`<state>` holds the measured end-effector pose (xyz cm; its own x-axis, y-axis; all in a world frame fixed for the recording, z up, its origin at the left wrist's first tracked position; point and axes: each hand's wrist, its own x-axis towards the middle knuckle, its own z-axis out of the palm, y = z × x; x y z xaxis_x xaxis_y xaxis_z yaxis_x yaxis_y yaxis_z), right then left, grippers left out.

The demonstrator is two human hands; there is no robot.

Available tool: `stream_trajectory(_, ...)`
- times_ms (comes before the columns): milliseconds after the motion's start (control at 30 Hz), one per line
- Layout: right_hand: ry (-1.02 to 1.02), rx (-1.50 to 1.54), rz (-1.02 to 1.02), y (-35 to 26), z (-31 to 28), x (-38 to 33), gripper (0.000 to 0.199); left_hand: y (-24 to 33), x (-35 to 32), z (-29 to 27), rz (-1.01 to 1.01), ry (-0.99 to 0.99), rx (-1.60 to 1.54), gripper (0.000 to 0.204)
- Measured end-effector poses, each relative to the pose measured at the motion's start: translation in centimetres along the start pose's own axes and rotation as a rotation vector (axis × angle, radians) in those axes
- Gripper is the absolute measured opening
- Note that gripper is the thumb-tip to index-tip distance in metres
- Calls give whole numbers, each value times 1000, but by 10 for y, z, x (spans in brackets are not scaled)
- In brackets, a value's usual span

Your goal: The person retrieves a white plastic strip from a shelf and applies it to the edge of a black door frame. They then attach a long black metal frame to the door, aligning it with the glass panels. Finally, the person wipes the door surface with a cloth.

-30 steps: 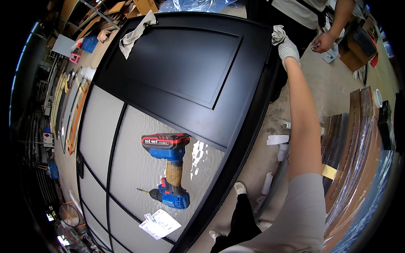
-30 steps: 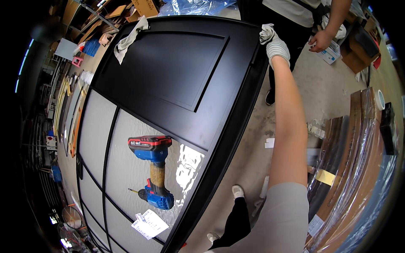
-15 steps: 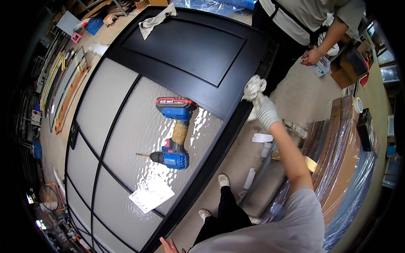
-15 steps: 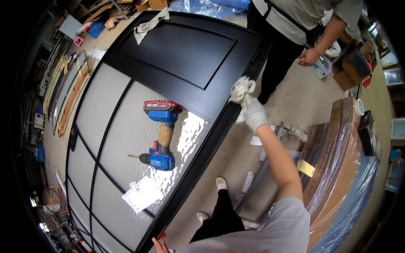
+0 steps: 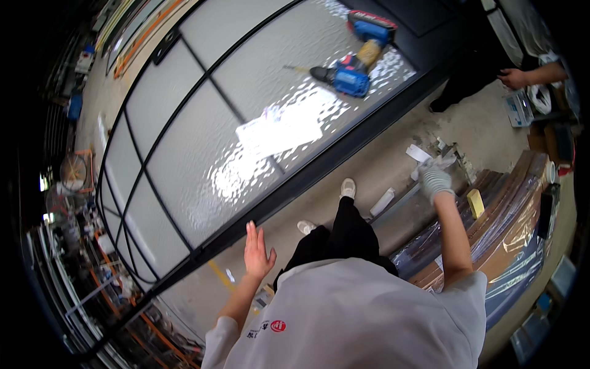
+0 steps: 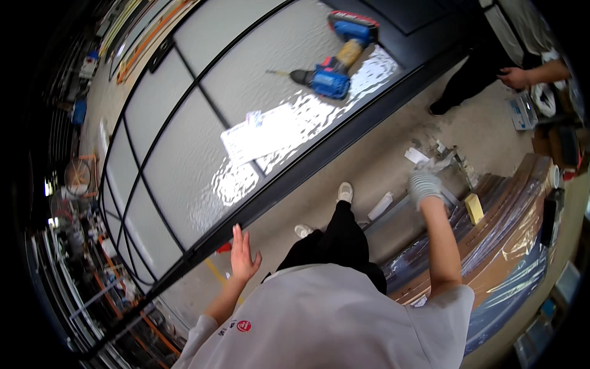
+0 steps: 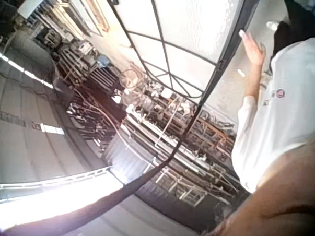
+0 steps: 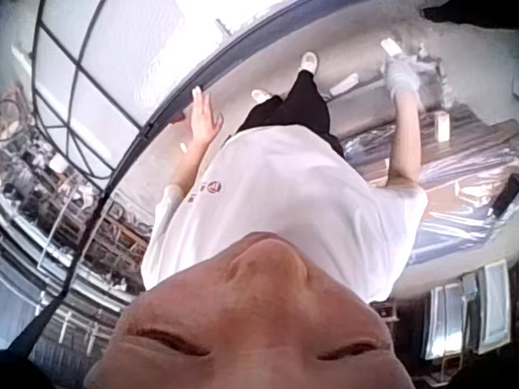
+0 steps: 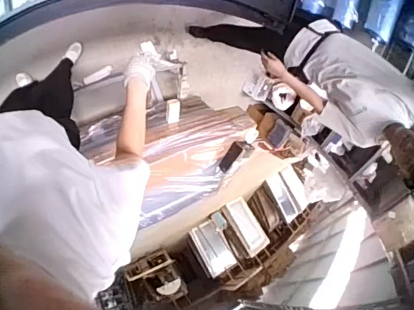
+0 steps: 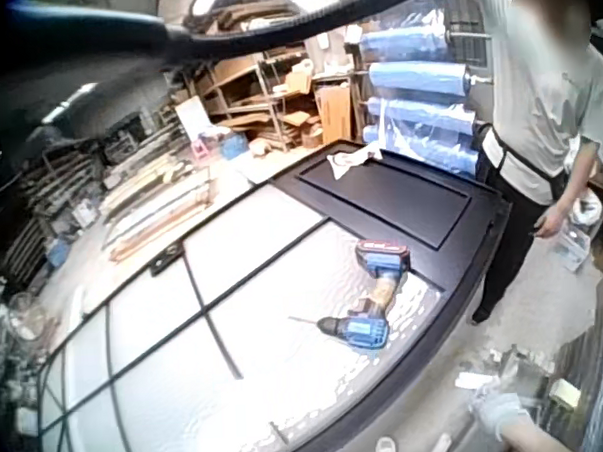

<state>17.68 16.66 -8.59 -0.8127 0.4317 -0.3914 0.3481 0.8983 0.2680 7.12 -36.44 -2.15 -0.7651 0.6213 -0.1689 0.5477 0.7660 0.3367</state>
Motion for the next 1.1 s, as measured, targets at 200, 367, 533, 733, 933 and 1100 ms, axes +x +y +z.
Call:
stream_trajectory(200, 601, 512, -85, -114, -131, -28, 47, -13, -52, -1, 66, 72, -201, 64)
stream_trajectory(367, 261, 387, -659, -357, -149, -116, 29, -54, -157, 7, -86, 132, -230, 60)
stream_trajectory(533, -27, 517, -1356, -522, -164, -212, 33, -97, -268, 15, -431, 246, -266, 60)
stream_trajectory(733, 421, 644, -1342, -560, -222, -220, 28, -118, -379, 58, -891, 490, -289, 53)
stream_trajectory(933, 339, 372, -1269, -571, -183, -170, 34, -103, -396, 93, -1134, 567, -415, 53)
stream_trajectory(1100, 317, 240, -1635, -686, -200, -214, 34, -118, -410, 105, -1310, 680, -533, 53)
